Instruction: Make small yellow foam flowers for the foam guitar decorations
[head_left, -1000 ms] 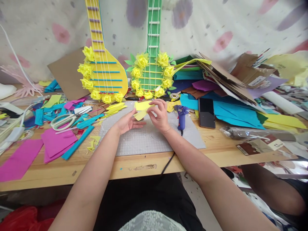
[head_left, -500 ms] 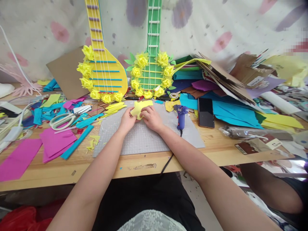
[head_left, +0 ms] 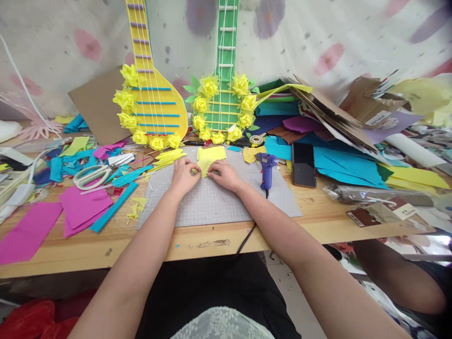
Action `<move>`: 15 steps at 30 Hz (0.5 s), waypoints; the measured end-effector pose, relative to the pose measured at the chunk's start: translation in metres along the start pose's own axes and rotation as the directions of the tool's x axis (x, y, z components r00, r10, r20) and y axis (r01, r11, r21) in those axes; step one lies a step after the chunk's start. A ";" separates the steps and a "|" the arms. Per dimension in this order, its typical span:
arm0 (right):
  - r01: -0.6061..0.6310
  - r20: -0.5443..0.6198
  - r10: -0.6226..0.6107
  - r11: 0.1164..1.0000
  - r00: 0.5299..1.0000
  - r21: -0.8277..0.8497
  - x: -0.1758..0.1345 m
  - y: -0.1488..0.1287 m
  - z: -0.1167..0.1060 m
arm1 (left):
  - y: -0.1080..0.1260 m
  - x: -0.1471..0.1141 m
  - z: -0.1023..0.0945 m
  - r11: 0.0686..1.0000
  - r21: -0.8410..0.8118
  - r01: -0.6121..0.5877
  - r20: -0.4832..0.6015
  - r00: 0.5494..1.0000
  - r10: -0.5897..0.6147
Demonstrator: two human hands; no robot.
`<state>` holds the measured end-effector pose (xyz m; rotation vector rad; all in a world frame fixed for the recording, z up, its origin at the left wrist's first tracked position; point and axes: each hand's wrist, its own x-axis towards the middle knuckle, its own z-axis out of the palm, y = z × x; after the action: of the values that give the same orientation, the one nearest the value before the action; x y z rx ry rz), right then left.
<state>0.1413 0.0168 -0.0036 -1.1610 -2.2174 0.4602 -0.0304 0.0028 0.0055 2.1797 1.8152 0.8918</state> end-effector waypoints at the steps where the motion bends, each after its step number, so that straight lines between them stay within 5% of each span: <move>1: -0.015 0.003 0.015 1.000 1.000 0.003 0.001 -0.001 0.000 | 0.000 0.000 0.001 1.000 0.010 -0.001 0.012 1.000 0.001; 15: -0.216 -0.089 0.208 0.972 0.974 -0.091 0.011 -0.005 0.011 | 0.009 -0.002 -0.002 0.991 0.084 0.103 0.081 0.991 -0.110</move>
<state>0.1261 0.0230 -0.0060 -1.4539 -2.0782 0.3844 -0.0242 -0.0012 0.0106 2.1085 1.9362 0.7045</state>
